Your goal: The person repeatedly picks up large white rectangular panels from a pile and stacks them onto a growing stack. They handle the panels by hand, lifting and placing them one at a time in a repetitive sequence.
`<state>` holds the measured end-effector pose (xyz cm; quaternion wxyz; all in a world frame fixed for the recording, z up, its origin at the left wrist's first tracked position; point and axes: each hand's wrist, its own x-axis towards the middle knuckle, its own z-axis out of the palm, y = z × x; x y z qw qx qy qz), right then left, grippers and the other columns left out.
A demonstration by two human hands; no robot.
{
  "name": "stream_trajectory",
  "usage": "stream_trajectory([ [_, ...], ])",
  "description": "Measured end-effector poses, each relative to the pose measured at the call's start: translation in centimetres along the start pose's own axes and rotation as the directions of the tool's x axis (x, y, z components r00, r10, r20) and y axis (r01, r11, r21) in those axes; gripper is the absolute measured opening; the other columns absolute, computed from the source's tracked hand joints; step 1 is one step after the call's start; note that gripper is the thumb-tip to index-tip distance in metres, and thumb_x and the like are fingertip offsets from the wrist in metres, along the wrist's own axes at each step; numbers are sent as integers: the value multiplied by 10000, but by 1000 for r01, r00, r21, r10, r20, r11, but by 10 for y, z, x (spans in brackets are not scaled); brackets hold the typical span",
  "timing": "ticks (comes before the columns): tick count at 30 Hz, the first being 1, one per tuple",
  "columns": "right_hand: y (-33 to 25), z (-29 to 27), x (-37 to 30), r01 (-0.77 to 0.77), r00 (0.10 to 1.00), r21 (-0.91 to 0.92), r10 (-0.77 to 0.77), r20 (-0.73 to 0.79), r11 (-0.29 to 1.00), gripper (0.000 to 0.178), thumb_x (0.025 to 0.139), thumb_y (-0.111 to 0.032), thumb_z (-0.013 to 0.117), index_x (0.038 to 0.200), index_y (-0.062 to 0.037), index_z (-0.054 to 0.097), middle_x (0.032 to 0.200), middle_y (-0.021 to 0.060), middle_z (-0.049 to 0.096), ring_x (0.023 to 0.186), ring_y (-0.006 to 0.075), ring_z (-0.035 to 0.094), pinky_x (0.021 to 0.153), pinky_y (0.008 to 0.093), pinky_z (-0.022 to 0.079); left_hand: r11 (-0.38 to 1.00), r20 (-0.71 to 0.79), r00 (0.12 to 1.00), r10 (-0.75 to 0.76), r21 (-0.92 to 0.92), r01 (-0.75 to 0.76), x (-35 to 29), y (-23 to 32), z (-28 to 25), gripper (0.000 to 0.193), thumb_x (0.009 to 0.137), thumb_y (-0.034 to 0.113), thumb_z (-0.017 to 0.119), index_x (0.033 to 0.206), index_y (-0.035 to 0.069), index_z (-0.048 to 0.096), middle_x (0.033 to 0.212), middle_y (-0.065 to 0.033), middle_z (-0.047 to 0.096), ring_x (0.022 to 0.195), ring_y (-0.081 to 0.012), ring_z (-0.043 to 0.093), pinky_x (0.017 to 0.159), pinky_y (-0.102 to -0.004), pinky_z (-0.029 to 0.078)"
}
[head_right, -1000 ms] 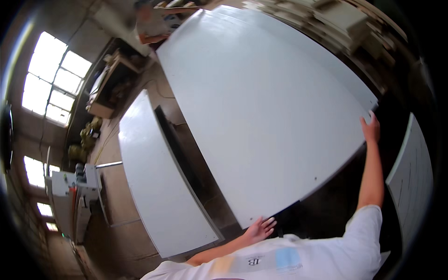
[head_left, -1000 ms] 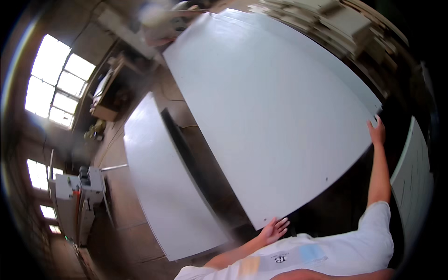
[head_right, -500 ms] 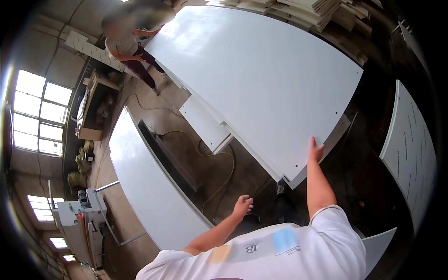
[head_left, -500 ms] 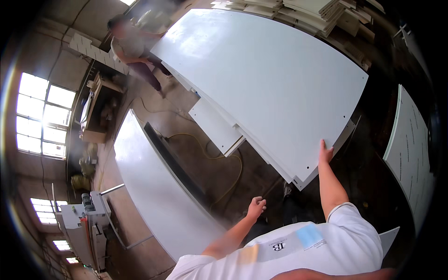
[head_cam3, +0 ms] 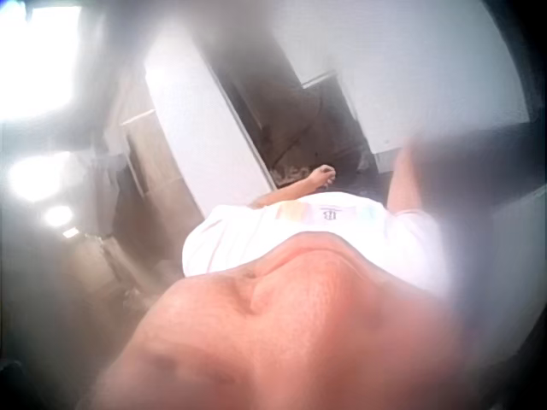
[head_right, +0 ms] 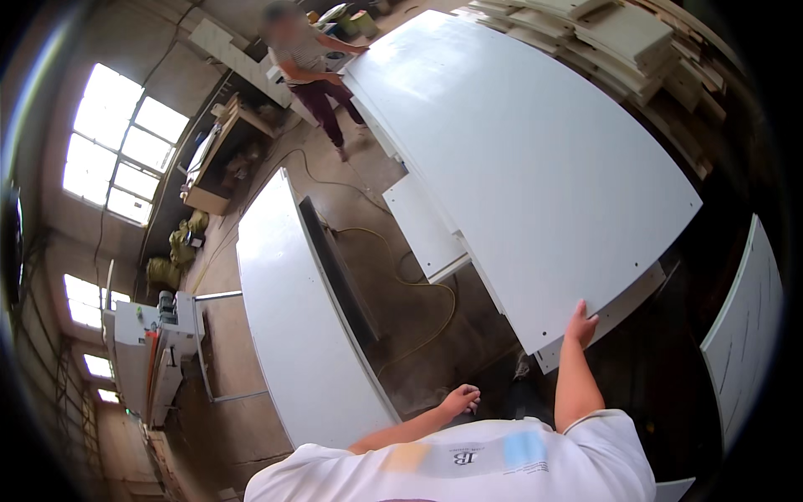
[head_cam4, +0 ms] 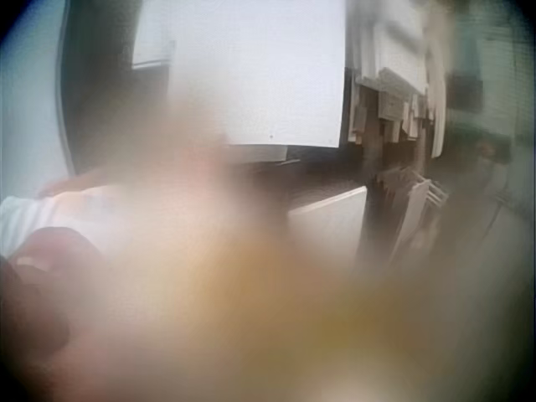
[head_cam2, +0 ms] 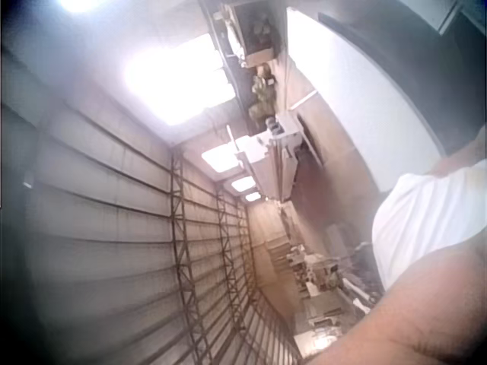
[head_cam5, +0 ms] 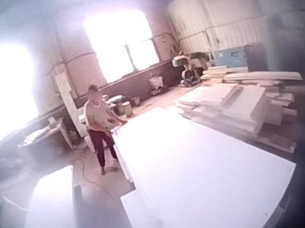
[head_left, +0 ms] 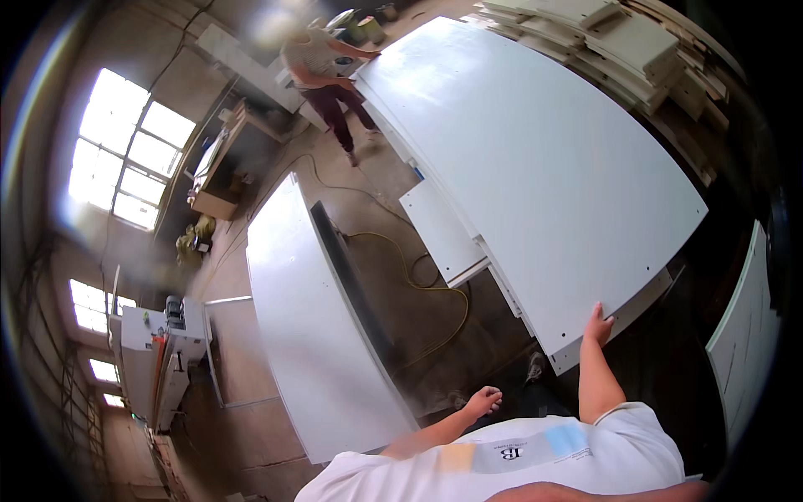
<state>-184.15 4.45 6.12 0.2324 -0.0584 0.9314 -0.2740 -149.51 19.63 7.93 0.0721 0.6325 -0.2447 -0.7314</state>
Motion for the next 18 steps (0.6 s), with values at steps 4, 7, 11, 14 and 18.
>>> stream_trajectory([
  [4, -1, -9, 11, 99, 995, -91, -100, 1, 991, 849, 807, -691, 504, 1223, 48, 530, 1190, 244, 600, 1081, 397, 585, 911, 456, 459, 999, -77, 997, -28, 24, 30, -5, -5, -26, 211, 944, 264, 584, 1081, 105, 563, 856, 14, 598, 677, -66, 543, 583, -218, 441],
  [7, 22, 10, 38, 127, 987, -157, -109, 120, 979, 877, 801, -713, 494, 1156, 86, 564, 1200, 271, 582, 1092, 398, 579, 923, 451, 453, 998, -153, 988, -7, -60, -3, -13, -33, -55, 228, 938, 292, 581, 1087, 120, 578, 889, 4, 617, 706, -74, 565, 615, -232, 451],
  [11, 40, 24, 57, 131, 972, 5, -129, 195, 991, 879, 811, -708, 494, 1136, 105, 564, 1165, 272, 599, 1071, 391, 592, 902, 445, 470, 987, -228, 974, -8, -160, -30, -20, -78, -86, 238, 933, 301, 577, 1083, 116, 584, 878, -13, 628, 705, -104, 579, 605, -249, 454],
  [14, 43, 16, 74, 99, 972, 10, -99, 211, 995, 862, 818, -701, 503, 1132, 99, 564, 1126, 243, 621, 995, 356, 634, 782, 419, 535, 974, -233, 968, -93, -225, 39, -18, -111, -106, 231, 922, 290, 590, 1067, 110, 593, 845, -15, 631, 687, -108, 578, 583, -253, 452],
  [18, 7, -12, 11, 68, 953, 43, -77, 292, 997, 827, 822, -688, 524, 1132, 77, 565, 1088, 202, 634, 886, 300, 669, 605, 368, 569, 968, -348, 920, -179, -230, 102, -46, -140, -103, 210, 903, 275, 618, 1029, 108, 597, 824, -18, 628, 660, -118, 573, 568, -242, 448],
])
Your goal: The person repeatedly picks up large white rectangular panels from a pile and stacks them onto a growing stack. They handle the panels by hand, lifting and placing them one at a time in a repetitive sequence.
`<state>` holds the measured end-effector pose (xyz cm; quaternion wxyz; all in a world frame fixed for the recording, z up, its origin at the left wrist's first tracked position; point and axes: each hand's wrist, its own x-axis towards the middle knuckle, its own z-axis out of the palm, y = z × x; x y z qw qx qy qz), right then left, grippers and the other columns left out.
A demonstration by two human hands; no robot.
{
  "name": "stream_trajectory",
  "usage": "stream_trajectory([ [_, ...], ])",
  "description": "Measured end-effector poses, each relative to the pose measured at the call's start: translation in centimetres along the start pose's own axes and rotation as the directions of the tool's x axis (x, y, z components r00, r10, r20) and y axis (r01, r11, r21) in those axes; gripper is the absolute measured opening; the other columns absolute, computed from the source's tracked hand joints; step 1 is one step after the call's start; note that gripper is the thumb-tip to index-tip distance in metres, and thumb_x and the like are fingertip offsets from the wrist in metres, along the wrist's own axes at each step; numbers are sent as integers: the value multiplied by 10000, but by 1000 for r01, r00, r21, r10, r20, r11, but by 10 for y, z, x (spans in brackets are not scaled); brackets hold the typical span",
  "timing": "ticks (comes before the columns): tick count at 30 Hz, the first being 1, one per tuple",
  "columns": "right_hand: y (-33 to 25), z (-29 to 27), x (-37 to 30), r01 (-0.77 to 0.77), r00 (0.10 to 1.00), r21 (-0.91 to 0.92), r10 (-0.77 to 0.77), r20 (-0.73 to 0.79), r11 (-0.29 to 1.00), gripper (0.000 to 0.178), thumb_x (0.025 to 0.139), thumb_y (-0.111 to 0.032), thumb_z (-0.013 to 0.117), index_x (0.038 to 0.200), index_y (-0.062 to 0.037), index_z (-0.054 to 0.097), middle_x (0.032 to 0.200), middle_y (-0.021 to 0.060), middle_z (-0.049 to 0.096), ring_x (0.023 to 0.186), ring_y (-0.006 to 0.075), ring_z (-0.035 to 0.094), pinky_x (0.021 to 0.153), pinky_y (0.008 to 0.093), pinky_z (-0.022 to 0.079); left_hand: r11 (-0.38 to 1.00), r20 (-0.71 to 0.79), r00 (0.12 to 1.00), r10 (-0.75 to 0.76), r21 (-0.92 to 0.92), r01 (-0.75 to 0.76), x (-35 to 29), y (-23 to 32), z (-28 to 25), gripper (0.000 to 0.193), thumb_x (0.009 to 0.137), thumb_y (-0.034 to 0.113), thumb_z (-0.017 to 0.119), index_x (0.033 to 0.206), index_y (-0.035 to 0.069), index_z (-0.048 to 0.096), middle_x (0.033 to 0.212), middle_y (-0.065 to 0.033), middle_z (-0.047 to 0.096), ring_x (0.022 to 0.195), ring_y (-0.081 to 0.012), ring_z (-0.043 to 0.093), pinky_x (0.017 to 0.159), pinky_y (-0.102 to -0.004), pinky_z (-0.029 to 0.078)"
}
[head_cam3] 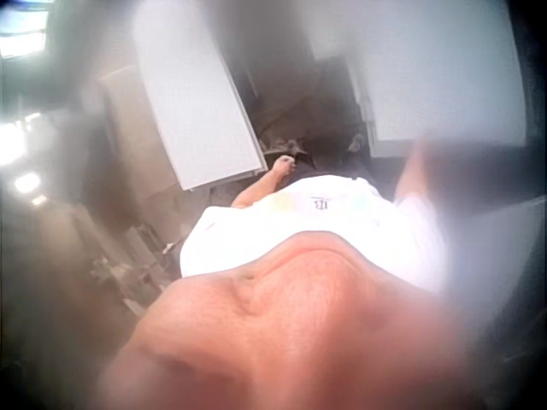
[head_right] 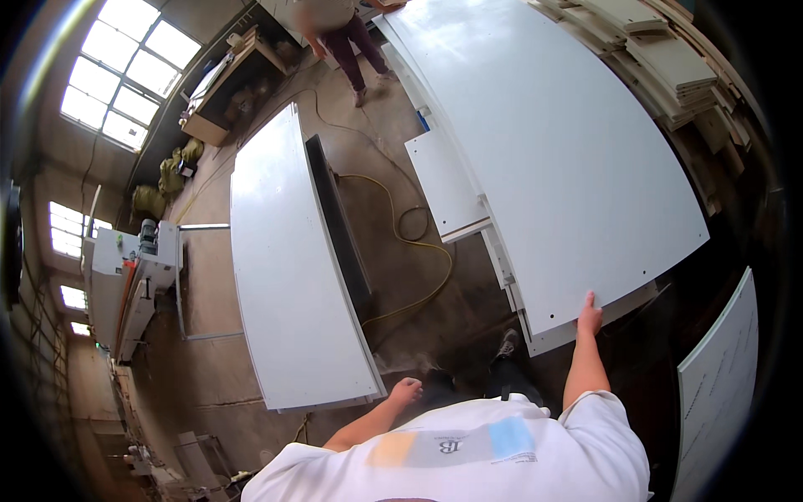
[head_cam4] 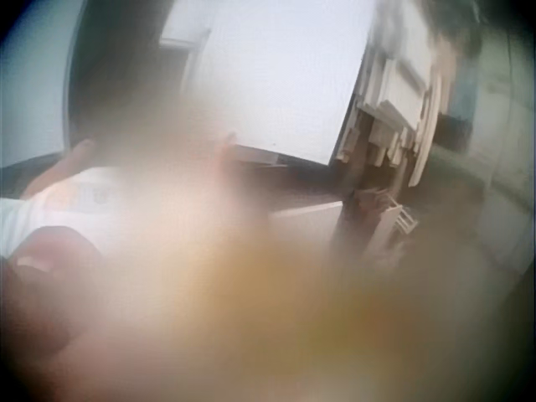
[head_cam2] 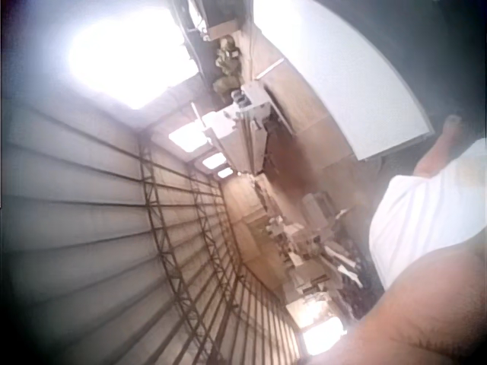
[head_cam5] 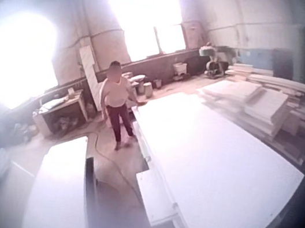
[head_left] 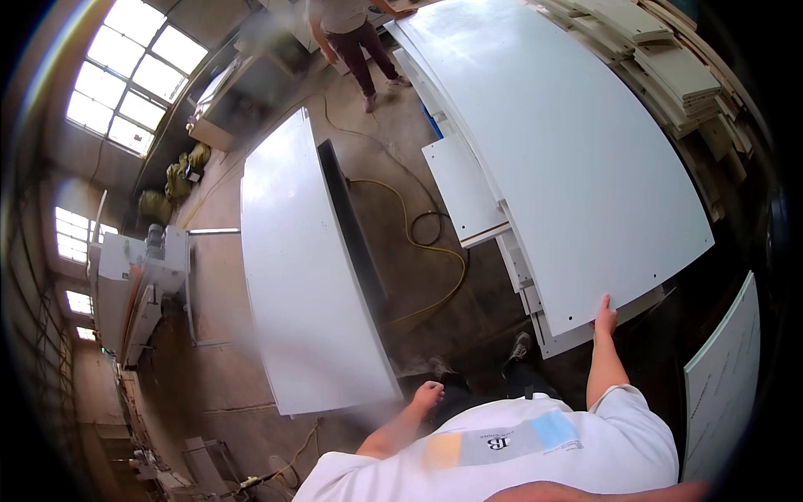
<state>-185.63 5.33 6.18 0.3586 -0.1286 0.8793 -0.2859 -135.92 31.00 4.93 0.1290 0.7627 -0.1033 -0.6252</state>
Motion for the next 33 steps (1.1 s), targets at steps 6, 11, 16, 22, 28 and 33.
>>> stream_trajectory([
  [6, 30, 3, 10, -28, 1000, 79, 28, 3, 997, 784, 832, -663, 542, 1150, 54, 544, 1056, 166, 638, 841, 270, 670, 561, 372, 561, 996, 44, 998, 45, -80, -41, -2, -26, 19, 195, 907, 221, 616, 1023, 64, 598, 835, -48, 646, 686, -124, 601, 597, -275, 487],
  [11, 29, -7, 14, -85, 994, 203, 71, 80, 975, 613, 862, -650, 522, 1005, -58, 596, 817, 44, 613, 650, 169, 587, 495, 316, 459, 986, 177, 970, 165, -28, -163, 11, -17, 40, 223, 907, 256, 624, 1025, 68, 602, 839, -41, 643, 690, -119, 610, 588, -259, 484],
  [16, 32, -8, 12, -168, 977, 166, 141, 161, 972, 662, 858, -649, 527, 1121, -42, 553, 995, 68, 636, 782, 217, 635, 560, 334, 503, 929, 180, 914, 365, -131, -345, 31, -8, 28, 156, 914, 221, 600, 944, 67, 593, 763, -32, 619, 649, -116, 590, 604, -274, 502],
  [22, 57, 12, -39, -79, 972, -50, 88, 217, 996, 705, 879, -710, 397, 1139, -77, 567, 902, 75, 635, 684, 199, 602, 570, 341, 501, 940, 24, 980, 198, -287, -183, 12, -18, -29, 174, 909, 204, 580, 981, 46, 593, 817, -57, 633, 686, -134, 602, 643, -278, 503],
  [28, 102, 74, -199, -57, 776, -314, 240, 584, 948, 606, 921, -651, 391, 1064, -88, 561, 718, 16, 589, 538, 132, 516, 505, 278, 442, 846, -70, 997, 25, -531, -58, 30, -102, -85, 172, 901, 235, 589, 1000, 95, 600, 830, -41, 641, 670, -119, 590, 567, -261, 465],
  [33, 125, 148, -287, 394, 462, -576, 387, 798, 716, 456, 941, -509, 497, 1052, -74, 579, 805, 49, 646, 621, 123, 570, 576, 269, 462, 605, -224, 947, -230, -795, -41, 71, -178, -152, 188, 905, 227, 577, 1021, 79, 586, 778, -24, 606, 619, -112, 564, 502, -258, 440],
])
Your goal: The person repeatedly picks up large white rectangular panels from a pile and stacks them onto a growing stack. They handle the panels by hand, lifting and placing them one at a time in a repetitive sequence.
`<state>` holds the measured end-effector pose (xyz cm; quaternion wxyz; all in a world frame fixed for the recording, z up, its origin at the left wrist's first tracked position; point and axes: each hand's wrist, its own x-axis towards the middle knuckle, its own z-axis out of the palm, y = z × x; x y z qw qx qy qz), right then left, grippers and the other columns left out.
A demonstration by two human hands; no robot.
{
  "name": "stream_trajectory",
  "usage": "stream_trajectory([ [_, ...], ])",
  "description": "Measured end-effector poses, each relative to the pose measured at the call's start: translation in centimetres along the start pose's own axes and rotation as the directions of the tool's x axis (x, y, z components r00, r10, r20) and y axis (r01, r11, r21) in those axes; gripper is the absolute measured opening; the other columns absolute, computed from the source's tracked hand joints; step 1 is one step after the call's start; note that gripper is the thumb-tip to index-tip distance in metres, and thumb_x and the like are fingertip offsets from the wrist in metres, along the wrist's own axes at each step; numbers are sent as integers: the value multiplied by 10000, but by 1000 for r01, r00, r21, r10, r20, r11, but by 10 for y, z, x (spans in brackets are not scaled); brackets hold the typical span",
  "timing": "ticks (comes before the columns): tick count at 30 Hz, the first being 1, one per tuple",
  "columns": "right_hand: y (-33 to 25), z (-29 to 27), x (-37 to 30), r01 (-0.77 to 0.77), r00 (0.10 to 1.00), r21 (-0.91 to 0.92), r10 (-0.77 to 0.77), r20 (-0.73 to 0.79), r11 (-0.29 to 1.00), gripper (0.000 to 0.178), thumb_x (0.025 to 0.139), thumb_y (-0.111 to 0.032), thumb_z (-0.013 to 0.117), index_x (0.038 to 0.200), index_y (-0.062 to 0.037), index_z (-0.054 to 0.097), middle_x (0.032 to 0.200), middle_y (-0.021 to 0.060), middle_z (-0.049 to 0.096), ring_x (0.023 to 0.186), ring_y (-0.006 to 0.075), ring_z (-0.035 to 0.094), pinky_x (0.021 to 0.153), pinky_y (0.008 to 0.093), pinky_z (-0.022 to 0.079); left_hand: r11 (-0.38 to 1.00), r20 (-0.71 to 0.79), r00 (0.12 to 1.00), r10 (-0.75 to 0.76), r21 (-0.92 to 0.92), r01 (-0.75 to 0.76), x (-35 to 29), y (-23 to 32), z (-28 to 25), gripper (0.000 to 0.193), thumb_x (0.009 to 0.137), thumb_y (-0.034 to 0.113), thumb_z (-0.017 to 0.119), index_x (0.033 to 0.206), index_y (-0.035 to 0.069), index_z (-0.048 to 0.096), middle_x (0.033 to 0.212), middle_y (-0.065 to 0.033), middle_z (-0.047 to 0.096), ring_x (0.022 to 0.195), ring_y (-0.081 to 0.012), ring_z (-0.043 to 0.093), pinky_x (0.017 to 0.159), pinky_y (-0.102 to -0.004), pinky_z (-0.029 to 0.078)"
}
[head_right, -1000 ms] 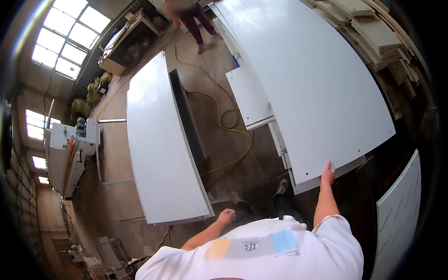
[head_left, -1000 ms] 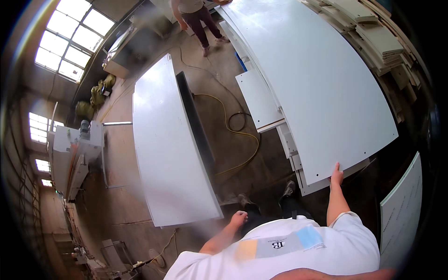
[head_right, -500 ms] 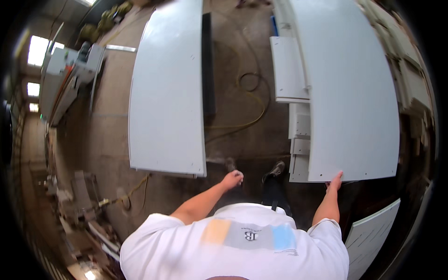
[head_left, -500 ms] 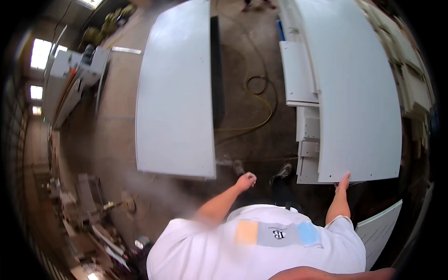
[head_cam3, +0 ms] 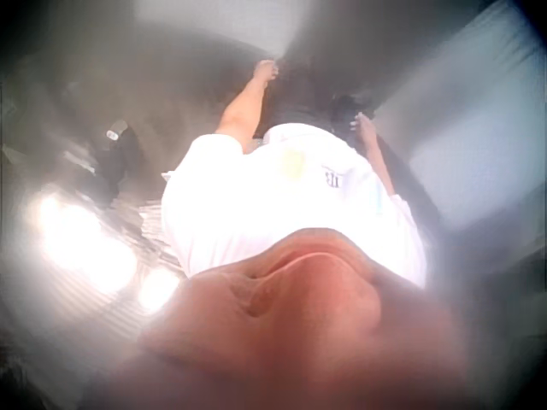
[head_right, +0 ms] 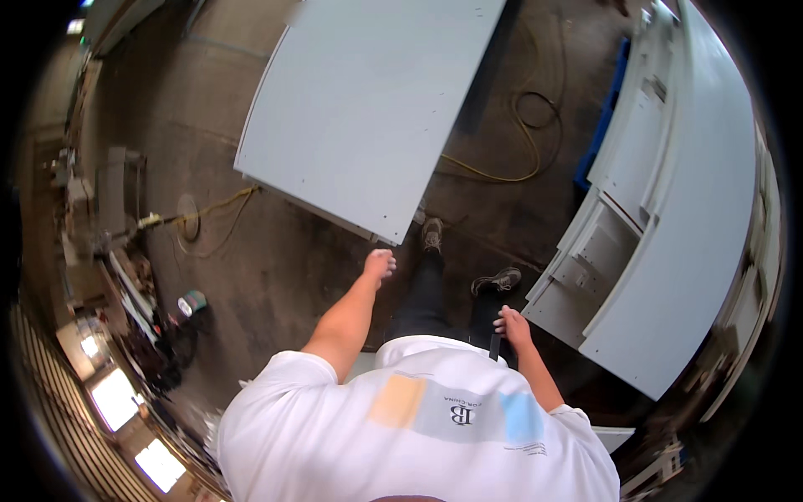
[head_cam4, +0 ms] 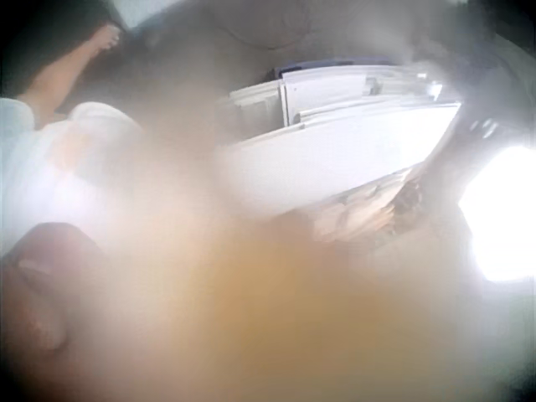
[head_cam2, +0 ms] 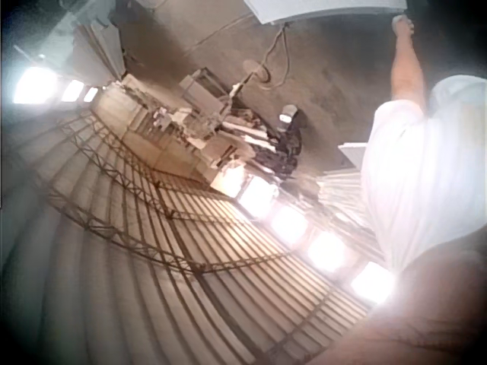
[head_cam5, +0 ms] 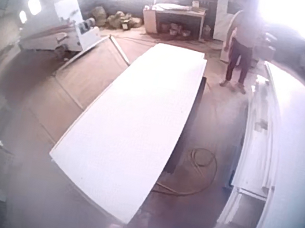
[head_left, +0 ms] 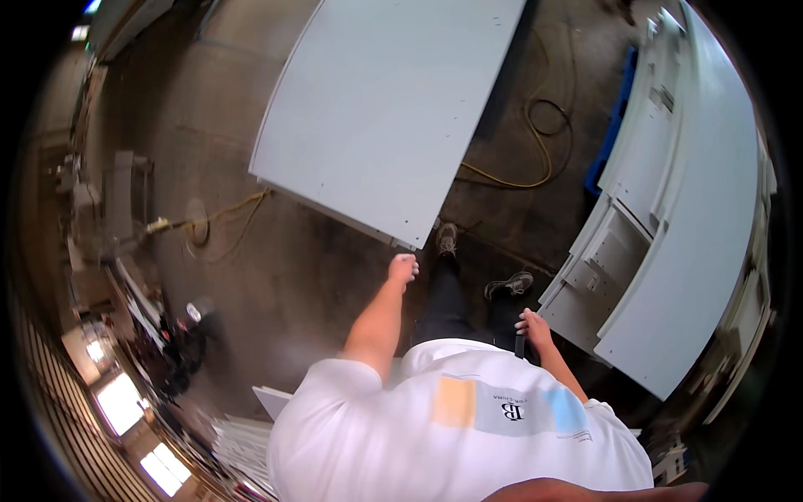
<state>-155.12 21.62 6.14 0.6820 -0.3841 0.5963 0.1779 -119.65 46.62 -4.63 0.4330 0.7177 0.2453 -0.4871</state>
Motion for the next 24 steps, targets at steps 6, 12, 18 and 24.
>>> stream_trajectory([
  [6, -64, 71, 83, -4, 981, -209, 44, 188, 978, 390, 937, -445, 549, 980, -60, 596, 791, 30, 629, 638, 90, 558, 574, 225, 435, 993, -102, 993, 56, -95, -66, 84, 26, -64, 289, 888, 261, 602, 1089, 58, 559, 875, -49, 627, 724, -147, 598, 595, -297, 483],
  [12, -93, 192, 209, 141, 929, -342, -4, 371, 929, 445, 929, -488, 546, 1055, -64, 591, 826, -25, 570, 719, 72, 524, 621, 232, 413, 943, -191, 951, 243, 277, -186, 108, 33, -76, 527, 835, 311, 634, 1231, -17, 517, 1182, -210, 618, 1087, -315, 605, 921, -381, 471],
  [18, -106, 320, 264, -84, 975, -9, 84, 203, 996, 677, 920, -613, 447, 1324, -70, 474, 1243, 115, 565, 1103, 264, 561, 897, 458, 444, 973, -66, 973, 223, 68, -219, 76, 37, -73, 406, 887, 247, 632, 1182, -13, 529, 1038, -129, 652, 820, -153, 632, 784, -307, 504],
  [24, -72, 307, 276, 4, 1000, -100, -3, 10, 995, 757, 905, -644, 440, 1307, -5, 496, 1206, 141, 600, 1100, 271, 579, 866, 422, 480, 980, 60, 997, 41, -195, -29, 60, -1, -87, 245, 920, 240, 599, 1087, 64, 573, 883, -43, 629, 713, -110, 581, 599, -255, 465],
])
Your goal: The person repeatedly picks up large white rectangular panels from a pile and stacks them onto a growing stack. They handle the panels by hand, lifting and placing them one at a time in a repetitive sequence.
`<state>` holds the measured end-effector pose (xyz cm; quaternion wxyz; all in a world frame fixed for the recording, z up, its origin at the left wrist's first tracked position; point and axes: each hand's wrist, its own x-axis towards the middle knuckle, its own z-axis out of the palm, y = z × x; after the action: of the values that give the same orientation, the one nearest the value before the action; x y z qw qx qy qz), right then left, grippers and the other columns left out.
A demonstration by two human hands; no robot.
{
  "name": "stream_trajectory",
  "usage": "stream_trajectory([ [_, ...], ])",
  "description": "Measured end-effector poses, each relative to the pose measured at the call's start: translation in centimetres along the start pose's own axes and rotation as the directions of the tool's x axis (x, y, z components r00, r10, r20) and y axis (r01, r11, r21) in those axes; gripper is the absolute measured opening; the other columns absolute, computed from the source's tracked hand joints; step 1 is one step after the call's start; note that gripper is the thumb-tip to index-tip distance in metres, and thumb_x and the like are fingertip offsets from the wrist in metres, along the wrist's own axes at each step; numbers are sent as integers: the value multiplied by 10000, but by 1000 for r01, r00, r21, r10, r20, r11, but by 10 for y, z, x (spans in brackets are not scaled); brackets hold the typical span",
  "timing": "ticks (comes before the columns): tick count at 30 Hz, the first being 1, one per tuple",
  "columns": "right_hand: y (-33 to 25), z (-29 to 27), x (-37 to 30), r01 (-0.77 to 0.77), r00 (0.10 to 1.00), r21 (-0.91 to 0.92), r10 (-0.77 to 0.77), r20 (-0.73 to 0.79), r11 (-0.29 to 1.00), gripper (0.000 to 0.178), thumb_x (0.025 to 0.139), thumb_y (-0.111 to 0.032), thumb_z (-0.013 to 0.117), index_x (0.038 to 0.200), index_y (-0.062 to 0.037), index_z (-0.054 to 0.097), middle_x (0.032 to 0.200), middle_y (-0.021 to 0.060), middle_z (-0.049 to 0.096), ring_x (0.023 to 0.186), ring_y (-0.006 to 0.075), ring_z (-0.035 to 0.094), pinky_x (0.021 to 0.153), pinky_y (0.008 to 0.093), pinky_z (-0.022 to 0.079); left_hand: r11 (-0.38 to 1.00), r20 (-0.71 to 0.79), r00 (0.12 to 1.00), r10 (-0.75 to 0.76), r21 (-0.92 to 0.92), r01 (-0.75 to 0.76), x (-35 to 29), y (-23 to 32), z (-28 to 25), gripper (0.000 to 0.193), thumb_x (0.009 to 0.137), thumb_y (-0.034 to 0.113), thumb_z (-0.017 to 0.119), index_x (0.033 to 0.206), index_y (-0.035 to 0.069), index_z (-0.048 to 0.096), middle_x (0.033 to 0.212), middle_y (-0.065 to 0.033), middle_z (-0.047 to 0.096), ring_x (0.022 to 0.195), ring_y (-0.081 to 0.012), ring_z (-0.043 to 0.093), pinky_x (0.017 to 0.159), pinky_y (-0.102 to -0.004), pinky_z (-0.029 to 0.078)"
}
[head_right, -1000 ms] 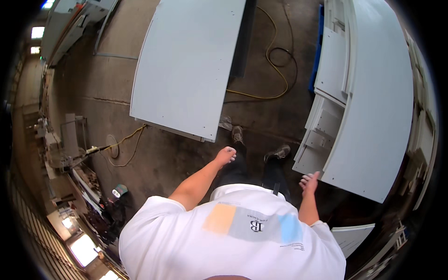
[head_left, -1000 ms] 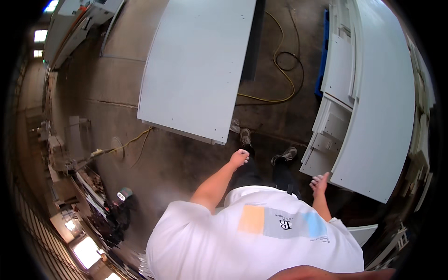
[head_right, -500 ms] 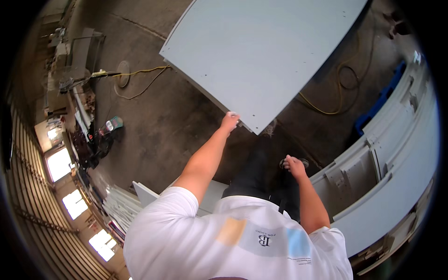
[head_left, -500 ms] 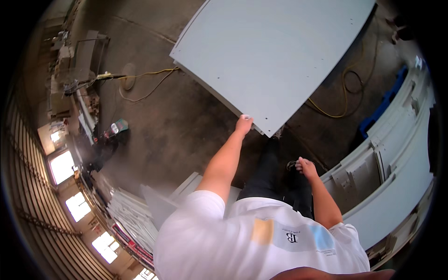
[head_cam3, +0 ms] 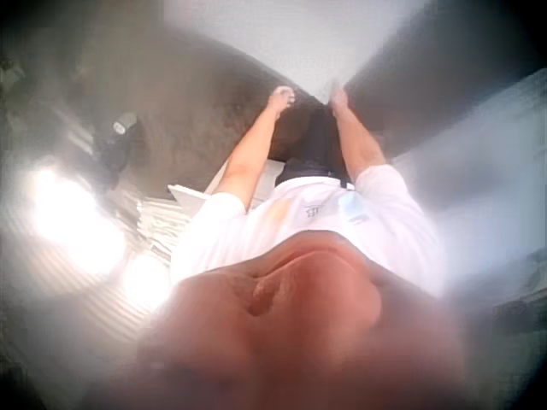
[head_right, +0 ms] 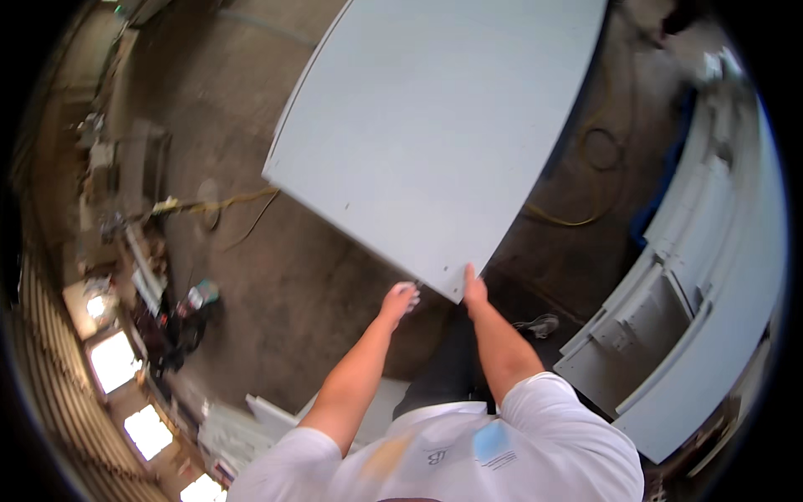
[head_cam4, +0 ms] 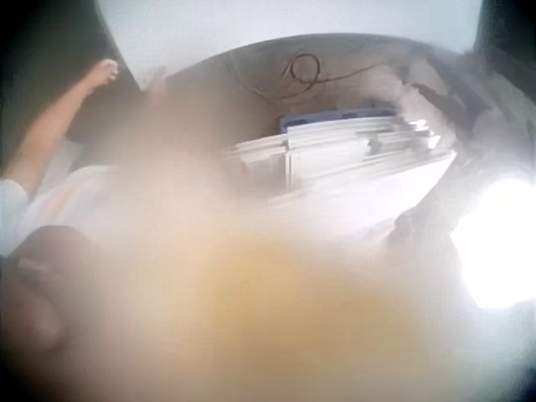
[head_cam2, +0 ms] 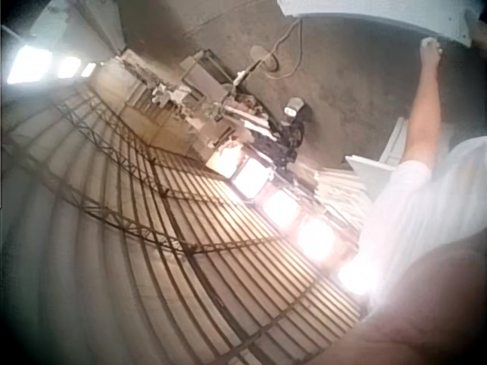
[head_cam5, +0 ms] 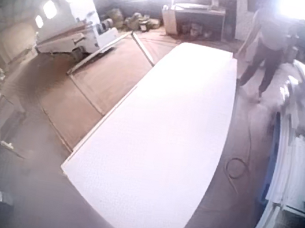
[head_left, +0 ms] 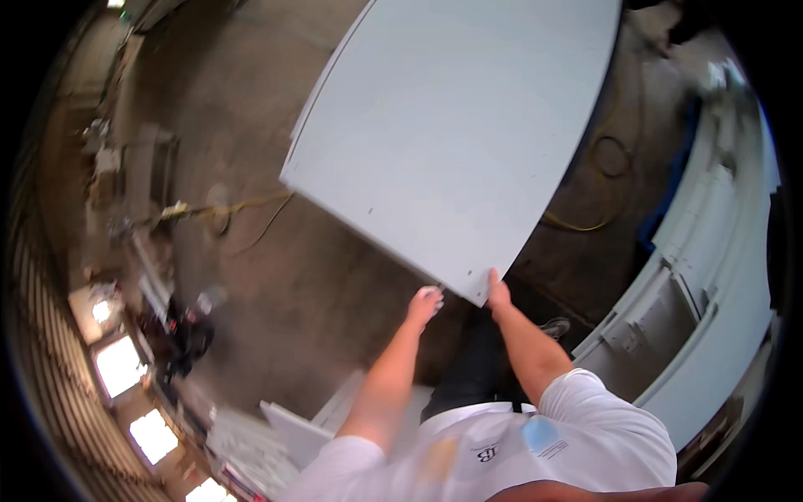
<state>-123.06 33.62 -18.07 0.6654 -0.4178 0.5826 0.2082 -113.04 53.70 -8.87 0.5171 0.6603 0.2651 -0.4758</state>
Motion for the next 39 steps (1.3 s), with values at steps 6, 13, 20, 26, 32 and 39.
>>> stream_trajectory([
  [6, -44, -132, -66, 77, 961, -220, -131, -242, 972, 822, 895, -685, 386, 1150, 66, 604, 1092, 219, 635, 1037, 312, 596, 870, 394, 449, 999, -106, 994, 8, -42, -13, 10, 13, -16, 405, 958, 359, 520, 1252, 85, 471, 1132, -120, 613, 918, -213, 630, 704, -331, 506],
  [13, -79, -300, -74, -58, 878, -505, -198, -437, 861, 878, 896, -715, 286, 1098, 73, 618, 1115, 307, 607, 1123, 402, 562, 950, 439, 419, 775, -323, 946, -15, -601, -193, 90, 88, -73, 655, 912, 625, 445, 1346, 135, 430, 1312, -110, 502, 1130, -328, 534, 870, -507, 484],
  [20, -75, -343, -69, -30, 804, -579, -325, -498, 815, 844, 911, -703, 254, 917, 44, 648, 898, 234, 659, 952, 389, 618, 840, 451, 441, 541, -354, 907, 229, -728, -421, 129, 169, -103, 657, 948, 561, 424, 1345, 38, 455, 1320, -91, 537, 1181, -311, 532, 941, -477, 477],
  [26, -82, -305, -76, 30, 839, -525, -307, -449, 851, 851, 905, -710, 259, 910, 48, 644, 898, 238, 657, 963, 396, 613, 846, 459, 436, 674, -495, 837, 233, -539, -506, 115, 203, -143, 566, 981, 423, 468, 1387, 32, 422, 1351, -103, 517, 1214, -309, 513, 1011, -460, 433],
  [32, -64, -329, -82, -40, 803, -550, -301, -515, 835, 845, 898, -715, 268, 891, 40, 645, 880, 231, 659, 937, 394, 617, 839, 459, 443, 774, -444, 868, 224, -460, -435, 94, 203, -143, 527, 975, 382, 504, 1348, 12, 455, 1320, -107, 535, 1173, -292, 530, 988, -445, 442],
  [39, -22, -378, -184, -126, 739, -518, -269, -618, 846, 805, 907, -687, 295, 934, 37, 646, 918, 237, 664, 977, 399, 612, 861, 461, 444, 793, -295, 948, 118, -546, -269, 52, 149, -122, 516, 997, 427, 402, 1335, 44, 474, 1343, -102, 527, 1216, -305, 513, 1026, -469, 426],
])
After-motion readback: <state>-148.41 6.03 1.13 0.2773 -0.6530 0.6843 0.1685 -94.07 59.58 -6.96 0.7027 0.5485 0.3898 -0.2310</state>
